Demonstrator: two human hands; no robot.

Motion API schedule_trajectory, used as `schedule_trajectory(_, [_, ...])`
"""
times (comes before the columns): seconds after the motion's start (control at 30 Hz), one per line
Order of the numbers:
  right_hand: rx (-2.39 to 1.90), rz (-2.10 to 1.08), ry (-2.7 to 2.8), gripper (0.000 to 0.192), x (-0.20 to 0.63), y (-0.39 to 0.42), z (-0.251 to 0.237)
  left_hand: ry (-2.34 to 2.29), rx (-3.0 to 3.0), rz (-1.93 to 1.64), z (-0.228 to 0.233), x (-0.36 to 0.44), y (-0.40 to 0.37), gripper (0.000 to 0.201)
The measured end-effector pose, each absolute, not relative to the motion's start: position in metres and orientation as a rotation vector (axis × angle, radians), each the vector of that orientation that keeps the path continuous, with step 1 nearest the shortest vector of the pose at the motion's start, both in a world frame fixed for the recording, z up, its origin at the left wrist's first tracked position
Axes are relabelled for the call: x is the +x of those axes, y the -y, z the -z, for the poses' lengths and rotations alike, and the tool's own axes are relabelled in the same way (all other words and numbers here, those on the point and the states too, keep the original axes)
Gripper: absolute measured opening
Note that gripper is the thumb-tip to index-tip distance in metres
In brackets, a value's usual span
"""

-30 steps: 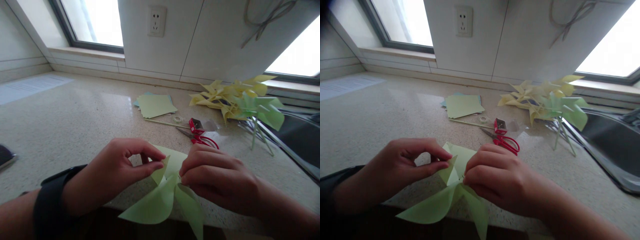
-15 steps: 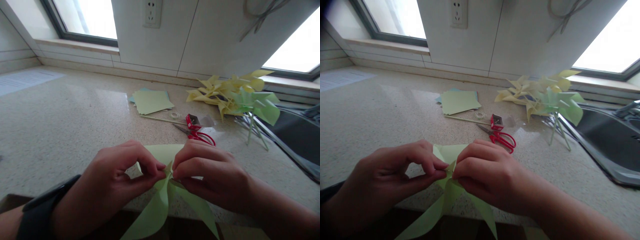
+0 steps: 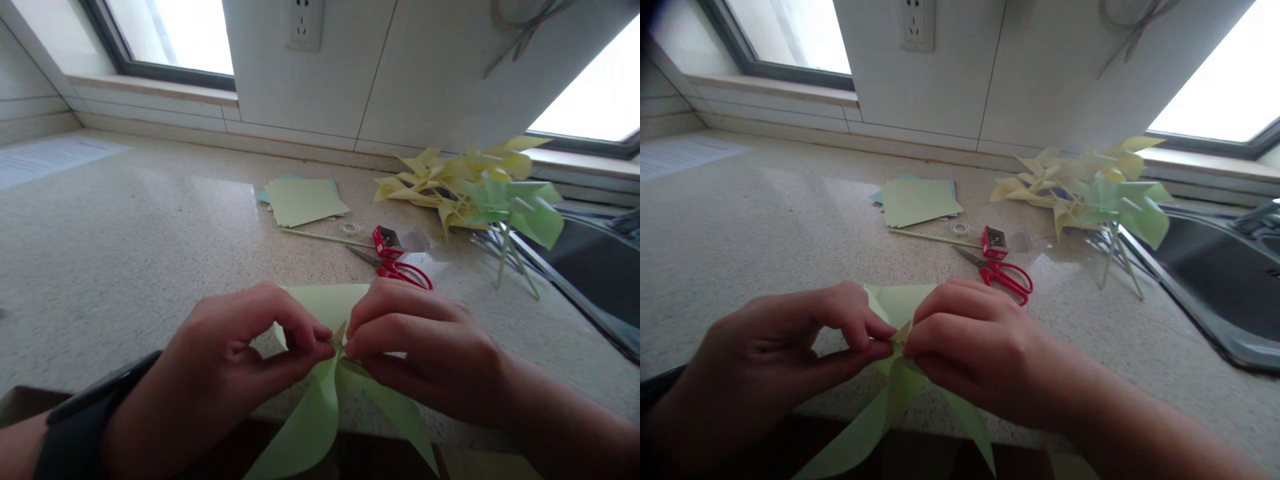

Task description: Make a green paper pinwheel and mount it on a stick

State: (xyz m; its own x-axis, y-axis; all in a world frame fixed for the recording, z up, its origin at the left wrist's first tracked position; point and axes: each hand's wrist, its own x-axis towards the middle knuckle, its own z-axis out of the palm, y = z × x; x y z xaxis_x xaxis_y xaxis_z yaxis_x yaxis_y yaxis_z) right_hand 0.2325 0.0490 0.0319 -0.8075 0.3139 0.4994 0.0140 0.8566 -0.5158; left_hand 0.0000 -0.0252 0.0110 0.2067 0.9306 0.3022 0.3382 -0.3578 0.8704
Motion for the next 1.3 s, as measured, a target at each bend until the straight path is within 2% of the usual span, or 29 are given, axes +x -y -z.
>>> schedule_trajectory(0.53, [-0.243, -0.362, 2.457, 0.011, 0.239, -0.051, -0.036, -1.306, 1.733, -1.200, -0.010, 0.000, 0.019, 0.009])
schedule_trajectory(0.87, [-0.215, -0.419, 2.477, 0.006, 0.235, -0.052, -0.033, -1.291, 1.834, -1.190, -0.011, 0.001, 0.024, 0.005])
schedule_trajectory(1.3, [-0.230, -0.468, 2.450, 0.004, 0.229, -0.053, -0.030, -1.220, 1.940, -1.167, -0.013, 0.003, 0.026, 0.017])
